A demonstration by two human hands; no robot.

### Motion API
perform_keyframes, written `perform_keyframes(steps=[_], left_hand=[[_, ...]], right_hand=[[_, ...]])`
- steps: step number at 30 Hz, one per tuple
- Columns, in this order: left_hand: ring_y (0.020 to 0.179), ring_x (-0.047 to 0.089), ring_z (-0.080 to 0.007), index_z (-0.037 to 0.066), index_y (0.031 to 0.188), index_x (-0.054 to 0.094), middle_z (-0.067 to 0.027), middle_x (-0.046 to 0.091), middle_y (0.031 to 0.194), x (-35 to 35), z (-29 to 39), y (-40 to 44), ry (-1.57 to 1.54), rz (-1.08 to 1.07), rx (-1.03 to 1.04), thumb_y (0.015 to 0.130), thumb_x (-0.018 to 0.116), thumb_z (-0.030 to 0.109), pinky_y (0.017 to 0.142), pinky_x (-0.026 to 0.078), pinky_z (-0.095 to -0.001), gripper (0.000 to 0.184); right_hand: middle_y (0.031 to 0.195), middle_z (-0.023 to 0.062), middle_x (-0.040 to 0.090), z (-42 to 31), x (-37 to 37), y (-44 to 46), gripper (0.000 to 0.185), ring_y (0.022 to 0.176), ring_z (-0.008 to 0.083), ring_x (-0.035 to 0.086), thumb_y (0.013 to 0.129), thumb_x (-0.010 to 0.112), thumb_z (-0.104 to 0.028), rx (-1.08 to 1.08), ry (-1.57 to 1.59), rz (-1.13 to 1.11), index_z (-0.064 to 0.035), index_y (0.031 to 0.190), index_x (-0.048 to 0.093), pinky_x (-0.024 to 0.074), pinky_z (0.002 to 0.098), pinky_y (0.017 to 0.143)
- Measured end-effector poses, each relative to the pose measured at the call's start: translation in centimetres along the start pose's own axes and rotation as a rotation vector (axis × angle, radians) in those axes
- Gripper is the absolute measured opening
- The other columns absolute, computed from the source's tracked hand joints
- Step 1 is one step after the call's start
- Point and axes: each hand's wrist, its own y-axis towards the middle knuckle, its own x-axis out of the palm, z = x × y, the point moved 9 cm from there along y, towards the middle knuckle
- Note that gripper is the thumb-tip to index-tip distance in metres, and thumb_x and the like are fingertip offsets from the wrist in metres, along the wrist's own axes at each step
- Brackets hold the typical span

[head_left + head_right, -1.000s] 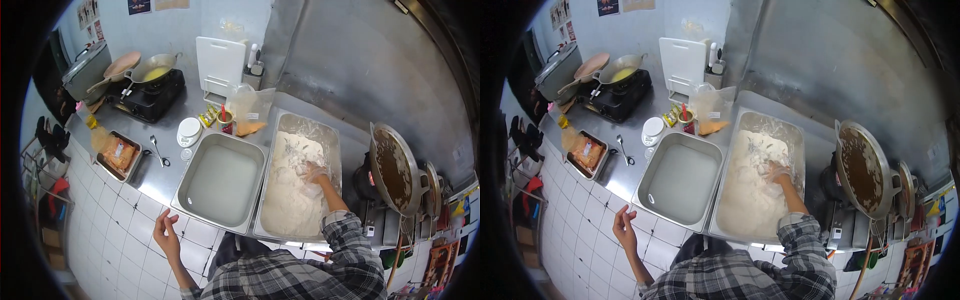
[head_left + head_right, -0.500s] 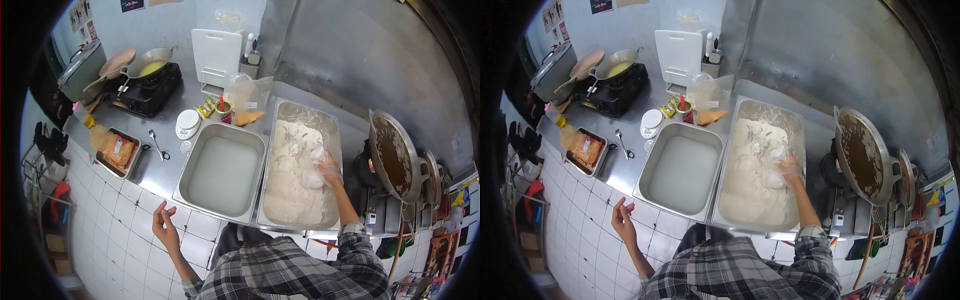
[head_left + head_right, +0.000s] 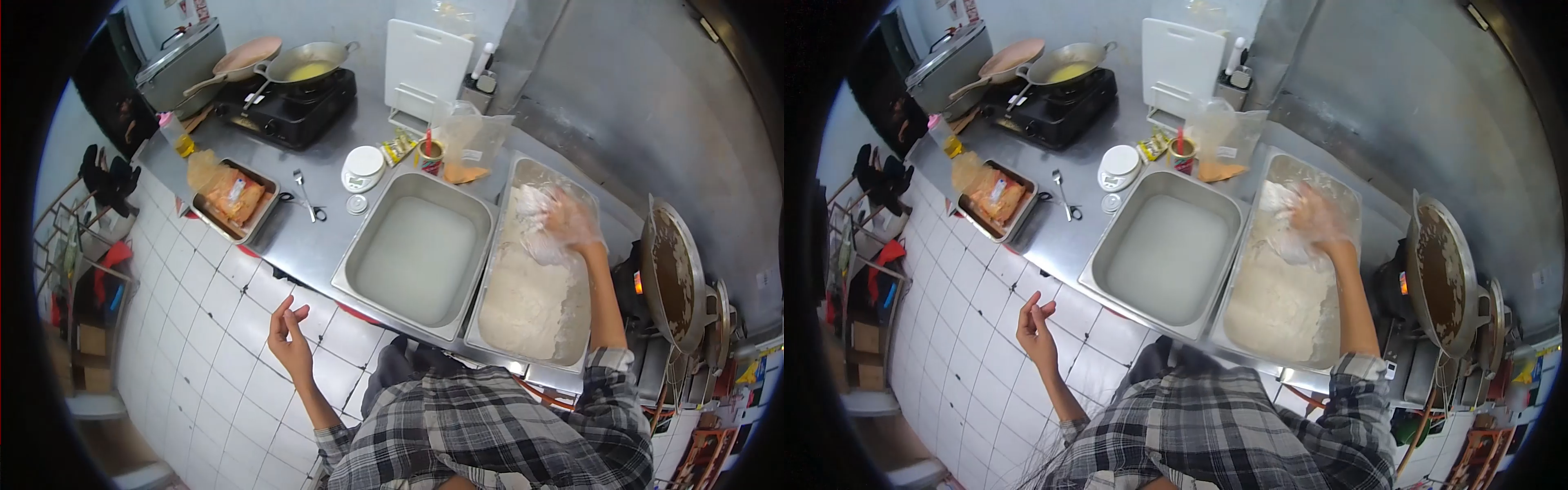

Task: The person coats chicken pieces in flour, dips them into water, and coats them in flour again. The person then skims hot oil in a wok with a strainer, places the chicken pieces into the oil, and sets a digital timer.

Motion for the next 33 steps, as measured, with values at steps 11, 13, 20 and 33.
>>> perform_keyframes(steps=[11, 13, 20, 33], left_hand=[[0.079, 0.065, -0.0132, 0.002, 0.114, 0.061, -0.0106, 0.069, 0.083, -9.1, -3.8, -1.3, 0.059, 0.227, -0.062, 0.097, 0.046, 0.018, 0.078, 0.046, -0.0264, 0.027], [0.079, 0.064, -0.0136, 0.002, 0.114, 0.061, -0.0111, 0.069, 0.083, -10.8, -4.8, -1.9, 0.076, 0.264, -0.081, 0.097, 0.046, 0.018, 0.078, 0.047, -0.0271, 0.028], [0.080, 0.064, -0.0150, 0.000, 0.117, 0.058, -0.0115, 0.068, 0.083, -13.1, -7.7, -3.2, 0.104, 0.324, -0.143, 0.097, 0.046, 0.019, 0.078, 0.048, -0.0281, 0.030], [0.080, 0.064, -0.0158, 0.001, 0.116, 0.059, -0.0119, 0.068, 0.084, -11.9, -7.3, -2.8, 0.081, 0.321, -0.113, 0.097, 0.048, 0.021, 0.078, 0.048, -0.0286, 0.030]], right_hand=[[0.114, 0.0131, 0.058, -16.0, 22.0, 6.4, 0.039, 0.106, 0.0293, 0.057, 0.076, 0.061, -0.028, -0.478, -0.339, -0.484, -0.0098, 0.110, 0.056, 0.0455, 0.0388, 0.090], [0.115, 0.0136, 0.058, -14.5, 25.5, 7.5, 0.042, 0.106, 0.0302, 0.057, 0.074, 0.063, -0.036, -0.434, -0.281, -0.467, -0.0118, 0.108, 0.059, 0.0455, 0.0383, 0.089], [0.130, 0.0073, 0.048, -14.0, 29.7, 4.5, 0.060, 0.122, 0.0315, 0.043, 0.075, 0.065, -0.040, -0.495, -0.454, -0.533, -0.0185, 0.128, 0.049, 0.0328, 0.0582, 0.097], [0.121, 0.0049, 0.054, -17.6, 34.4, -1.7, 0.045, 0.118, 0.0274, 0.043, 0.080, 0.063, -0.030, -0.894, -0.088, -0.581, -0.0115, 0.120, 0.052, 0.0331, 0.0494, 0.098]])
